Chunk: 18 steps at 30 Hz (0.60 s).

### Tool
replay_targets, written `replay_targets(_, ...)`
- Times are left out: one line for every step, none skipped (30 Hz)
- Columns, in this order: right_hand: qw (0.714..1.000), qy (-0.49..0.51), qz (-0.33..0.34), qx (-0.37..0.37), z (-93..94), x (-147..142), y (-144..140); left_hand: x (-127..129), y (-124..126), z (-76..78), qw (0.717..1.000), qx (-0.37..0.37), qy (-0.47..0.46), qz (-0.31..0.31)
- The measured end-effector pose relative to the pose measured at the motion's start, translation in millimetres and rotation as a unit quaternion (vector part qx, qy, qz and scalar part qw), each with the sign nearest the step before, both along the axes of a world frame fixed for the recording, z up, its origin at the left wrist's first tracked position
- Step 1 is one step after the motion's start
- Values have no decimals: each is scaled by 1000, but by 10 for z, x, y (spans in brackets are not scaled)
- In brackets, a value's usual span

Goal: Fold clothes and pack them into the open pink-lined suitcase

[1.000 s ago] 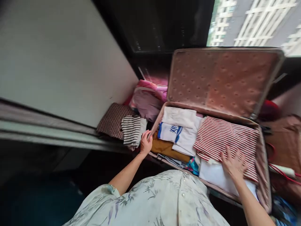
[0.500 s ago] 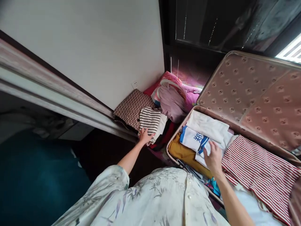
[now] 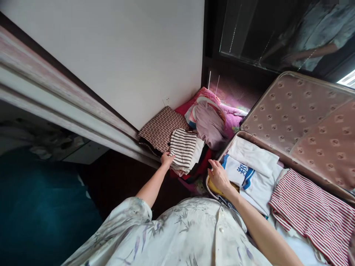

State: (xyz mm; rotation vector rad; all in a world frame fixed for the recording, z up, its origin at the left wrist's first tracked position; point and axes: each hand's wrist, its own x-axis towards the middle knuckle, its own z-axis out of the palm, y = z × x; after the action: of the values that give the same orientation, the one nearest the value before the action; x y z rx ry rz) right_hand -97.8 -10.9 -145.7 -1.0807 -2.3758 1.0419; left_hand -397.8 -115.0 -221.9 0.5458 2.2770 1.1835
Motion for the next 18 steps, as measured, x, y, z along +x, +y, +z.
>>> replay_targets(999,11,-1,-37,-11,-117,22,34,41,38,1000,9,4,-3)
replay_targets(996,22,-5,-85,-26,-247,47,88,94,75,1000,16,7,-5)
replay_targets(989,34,-14,-143,-45,-385,75,167,157,112,1000,23,11,-7)
replay_targets(977,47,-27,-205,-67,-527,110,273,228,148,999,32,15,-10)
replay_targets(961,59,-44,-266,-90,-665,152,403,305,182,998,46,20,-25)
replay_targets(943,73,-63,-317,-116,-792,201,550,381,210,996,69,20,-60)
replay_targets(927,87,-86,-355,-144,-900,258,703,452,232,989,98,16,-109)
replay_targets(914,100,-113,-377,-173,-984,321,848,511,244,978,127,9,-164)
replay_targets(906,109,-139,-385,-204,-1038,388,968,552,245,964,154,-1,-219)
replay_targets(902,113,-163,-383,-236,-1063,457,1050,571,233,949,175,-14,-261)
replay_targets(901,113,-184,-376,-268,-1061,524,1084,565,207,942,187,-26,-277)
replay_targets(900,112,-202,-369,-299,-1038,585,1067,533,169,946,185,-34,-265)
replay_targets(899,109,-215,-366,-329,-1001,638,1002,477,119,959,167,-36,-226)
replay_targets(897,108,-223,-365,-358,-959,679,895,403,60,975,135,-34,-171)
replay_targets(895,110,-230,-366,-383,-919,708,759,317,-5,990,92,-26,-107)
replay_targets(892,114,-235,-368,-405,-887,725,609,225,-72,998,41,-18,-42)
replay_targets(890,119,-239,-370,-423,-866,732,460,134,-139,1000,-9,-14,12)
replay_targets(888,126,-240,-372,-435,-858,732,323,50,-202,997,-49,-16,49)
